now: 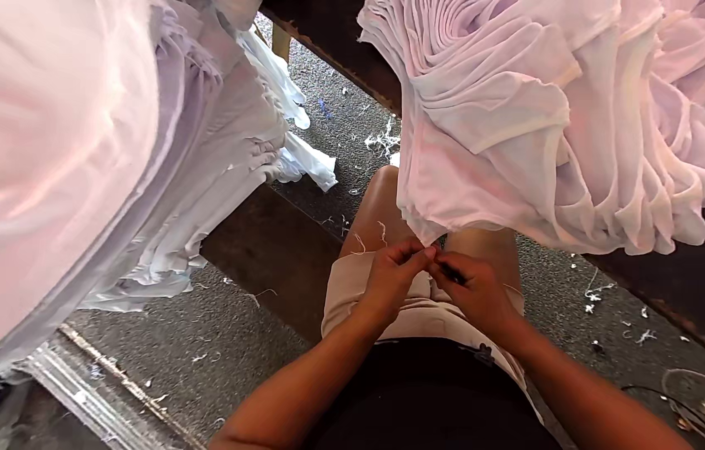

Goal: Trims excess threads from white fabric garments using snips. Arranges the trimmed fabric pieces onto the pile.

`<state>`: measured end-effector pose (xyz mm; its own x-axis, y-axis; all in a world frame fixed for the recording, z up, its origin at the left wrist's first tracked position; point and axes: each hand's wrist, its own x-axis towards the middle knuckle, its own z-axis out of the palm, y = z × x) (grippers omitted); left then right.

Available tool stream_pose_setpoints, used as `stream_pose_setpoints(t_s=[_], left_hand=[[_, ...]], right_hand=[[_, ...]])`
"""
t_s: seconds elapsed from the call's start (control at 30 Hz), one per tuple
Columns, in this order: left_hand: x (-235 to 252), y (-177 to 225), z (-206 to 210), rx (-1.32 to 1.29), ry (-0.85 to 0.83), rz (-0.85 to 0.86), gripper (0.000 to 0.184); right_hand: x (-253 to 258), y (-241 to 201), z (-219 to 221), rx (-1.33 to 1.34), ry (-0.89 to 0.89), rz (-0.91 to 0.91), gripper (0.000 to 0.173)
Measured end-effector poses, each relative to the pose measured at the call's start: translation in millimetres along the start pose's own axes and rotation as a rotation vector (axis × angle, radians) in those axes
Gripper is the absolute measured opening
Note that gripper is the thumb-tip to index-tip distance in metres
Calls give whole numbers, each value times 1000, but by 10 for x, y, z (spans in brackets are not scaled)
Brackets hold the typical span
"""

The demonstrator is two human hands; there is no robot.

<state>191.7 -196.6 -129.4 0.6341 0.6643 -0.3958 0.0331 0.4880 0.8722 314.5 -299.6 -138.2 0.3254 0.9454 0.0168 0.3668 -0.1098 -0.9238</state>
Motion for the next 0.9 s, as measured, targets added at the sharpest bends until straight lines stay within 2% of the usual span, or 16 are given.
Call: stream_pose_setpoints(t_s=[0.07,0.17,0.2,0.3,0.43,0.9], left_hand=[[-47,32,-9,58,47,20,13],[-114,-2,-40,170,64,128,10],[-125,-24,-47,186,62,170,11],[-131,-45,-52,202,56,233,12],[-133,-10,-40,214,58,244,14],[-115,-4,-2,95,55,241,10]], right_hand=[[6,47,-116,-110,-40,-72,23],[57,103,-299,-381,-23,-131,46],[81,131,-335,-467,-17,-175,48],[155,201,-352,-642,62,-394,29],[227,205,-271,-738,146,-600,17],[352,122,-288,-780,159,-787,11]])
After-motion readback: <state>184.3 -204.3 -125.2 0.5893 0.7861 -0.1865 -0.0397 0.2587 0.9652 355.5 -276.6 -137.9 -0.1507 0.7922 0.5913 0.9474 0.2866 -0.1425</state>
